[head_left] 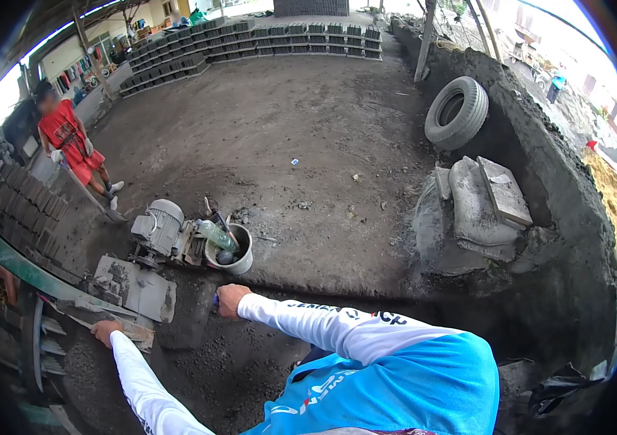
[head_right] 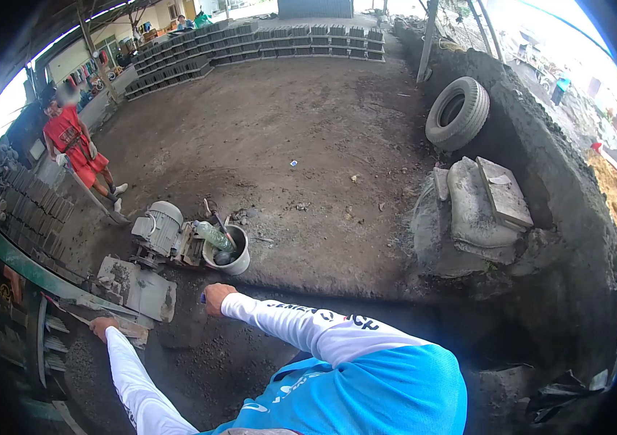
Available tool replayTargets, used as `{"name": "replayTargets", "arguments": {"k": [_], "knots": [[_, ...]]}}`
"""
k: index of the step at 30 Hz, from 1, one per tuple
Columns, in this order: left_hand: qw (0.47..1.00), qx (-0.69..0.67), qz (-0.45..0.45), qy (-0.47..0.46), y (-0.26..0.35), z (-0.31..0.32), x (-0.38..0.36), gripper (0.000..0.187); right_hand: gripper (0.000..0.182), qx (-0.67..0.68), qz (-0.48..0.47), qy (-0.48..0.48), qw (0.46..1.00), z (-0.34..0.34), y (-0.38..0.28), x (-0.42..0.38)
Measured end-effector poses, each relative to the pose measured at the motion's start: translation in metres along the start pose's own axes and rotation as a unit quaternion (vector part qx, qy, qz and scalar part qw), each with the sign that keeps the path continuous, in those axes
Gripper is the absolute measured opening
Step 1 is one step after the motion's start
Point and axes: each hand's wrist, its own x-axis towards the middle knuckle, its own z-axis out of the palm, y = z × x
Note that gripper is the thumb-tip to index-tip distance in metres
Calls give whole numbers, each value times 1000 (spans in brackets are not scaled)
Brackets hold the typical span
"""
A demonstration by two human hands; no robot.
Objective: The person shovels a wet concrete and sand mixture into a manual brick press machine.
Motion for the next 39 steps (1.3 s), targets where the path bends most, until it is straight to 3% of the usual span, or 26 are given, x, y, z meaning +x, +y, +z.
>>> {"name": "replayTargets", "arguments": {"k": [39], "knots": [[1000, -18, -11, -7, 2, -8, -7, 73, 24, -30, -50, -13, 998, -2, -22, 16]]}}
